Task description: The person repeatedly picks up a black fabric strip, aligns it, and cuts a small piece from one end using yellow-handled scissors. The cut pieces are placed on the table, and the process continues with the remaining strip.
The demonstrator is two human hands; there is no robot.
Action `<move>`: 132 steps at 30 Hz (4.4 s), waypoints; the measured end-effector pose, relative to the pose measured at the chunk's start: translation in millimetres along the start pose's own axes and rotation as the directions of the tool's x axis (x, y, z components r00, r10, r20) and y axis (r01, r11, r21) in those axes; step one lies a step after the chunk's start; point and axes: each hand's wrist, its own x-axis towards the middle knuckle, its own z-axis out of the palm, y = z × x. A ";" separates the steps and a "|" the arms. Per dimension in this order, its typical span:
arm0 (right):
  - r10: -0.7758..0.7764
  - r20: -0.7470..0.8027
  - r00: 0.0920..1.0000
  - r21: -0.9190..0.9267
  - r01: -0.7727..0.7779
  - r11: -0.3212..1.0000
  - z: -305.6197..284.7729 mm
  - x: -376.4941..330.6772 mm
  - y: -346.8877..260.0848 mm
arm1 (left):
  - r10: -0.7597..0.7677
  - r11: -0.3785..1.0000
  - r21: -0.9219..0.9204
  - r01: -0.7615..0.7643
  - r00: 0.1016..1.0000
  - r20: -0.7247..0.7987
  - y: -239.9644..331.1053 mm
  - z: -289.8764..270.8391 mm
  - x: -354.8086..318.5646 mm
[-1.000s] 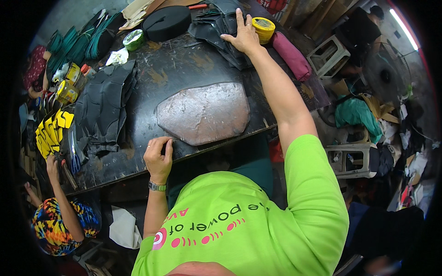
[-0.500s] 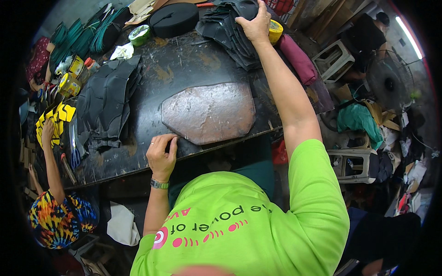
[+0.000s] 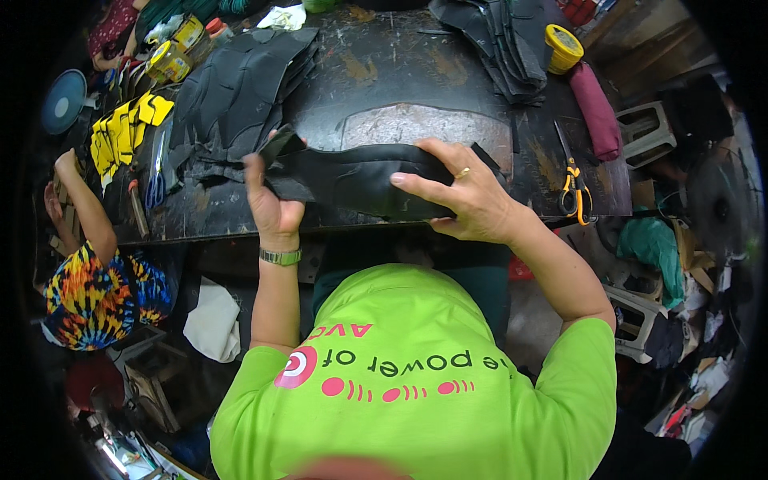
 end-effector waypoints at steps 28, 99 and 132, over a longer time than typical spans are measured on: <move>0.381 -0.591 0.711 -0.407 -0.671 0.620 -99.7 53.7 212.3 | 0.280 -0.333 0.834 -0.440 0.798 0.534 -3.6 -27.6 -32.7; 0.732 -0.049 0.680 -0.577 -0.617 0.535 110.8 153.8 152.6 | -0.036 -0.285 0.804 -0.522 0.844 0.535 -24.9 2.5 23.7; 0.424 -0.201 0.883 -0.118 -0.451 0.884 48.9 63.8 64.6 | 0.381 -0.746 0.638 -0.192 0.663 0.644 64.7 39.2 130.8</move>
